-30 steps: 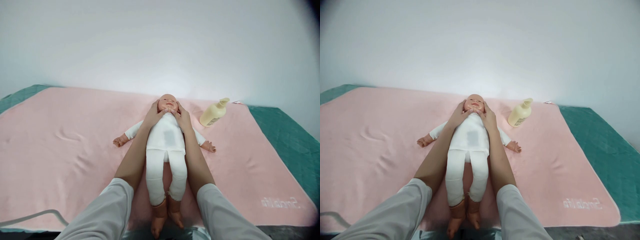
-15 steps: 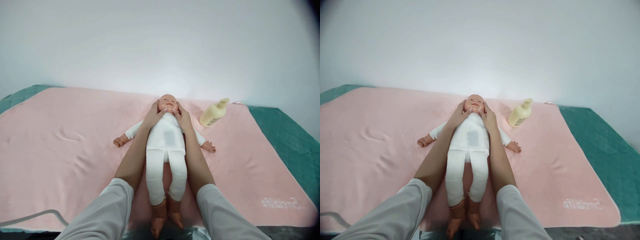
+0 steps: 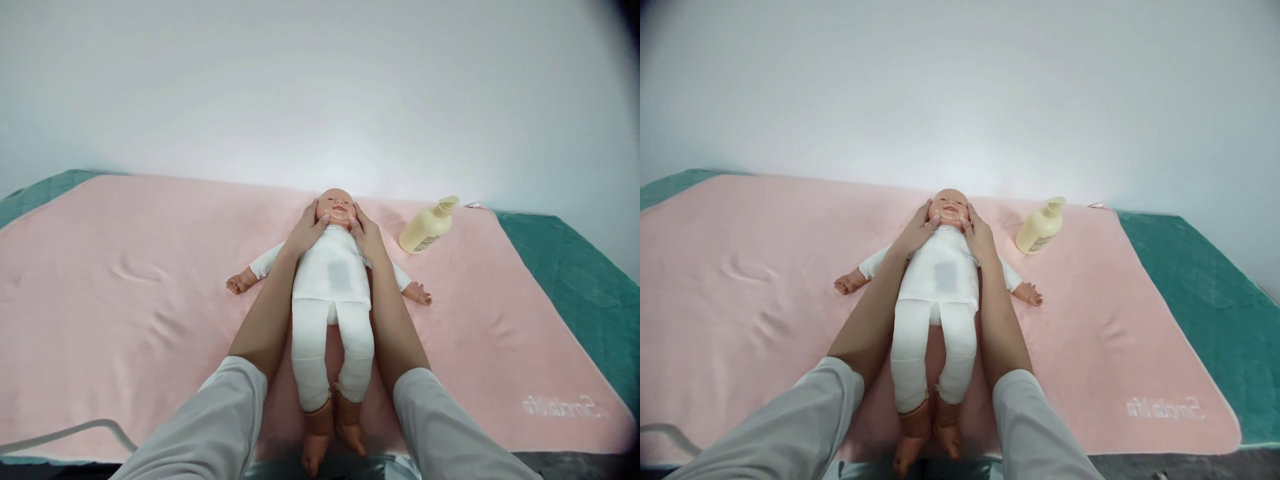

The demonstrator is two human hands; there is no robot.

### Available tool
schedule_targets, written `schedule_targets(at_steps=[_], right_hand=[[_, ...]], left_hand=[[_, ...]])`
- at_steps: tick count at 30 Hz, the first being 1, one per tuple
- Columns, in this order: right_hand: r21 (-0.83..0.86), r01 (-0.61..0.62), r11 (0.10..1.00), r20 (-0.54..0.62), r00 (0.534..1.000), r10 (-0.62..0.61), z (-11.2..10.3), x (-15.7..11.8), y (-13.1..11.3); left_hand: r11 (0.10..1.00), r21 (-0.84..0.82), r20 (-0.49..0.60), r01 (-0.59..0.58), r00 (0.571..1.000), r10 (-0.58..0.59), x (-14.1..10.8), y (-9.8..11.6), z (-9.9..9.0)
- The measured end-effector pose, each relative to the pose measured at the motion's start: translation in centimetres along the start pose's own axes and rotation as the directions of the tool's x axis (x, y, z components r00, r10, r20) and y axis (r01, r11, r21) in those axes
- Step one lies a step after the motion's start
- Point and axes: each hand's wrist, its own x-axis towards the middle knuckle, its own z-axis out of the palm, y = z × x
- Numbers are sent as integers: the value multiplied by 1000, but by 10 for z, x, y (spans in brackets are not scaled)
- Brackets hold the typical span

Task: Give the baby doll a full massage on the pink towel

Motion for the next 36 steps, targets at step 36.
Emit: schedule_targets(at_steps=[36], right_hand=[[-12,4,1000,-31,1000,-4,7,2,-1]], left_hand=[[998,-64,-55,-20,998,16,-1,-3,5]])
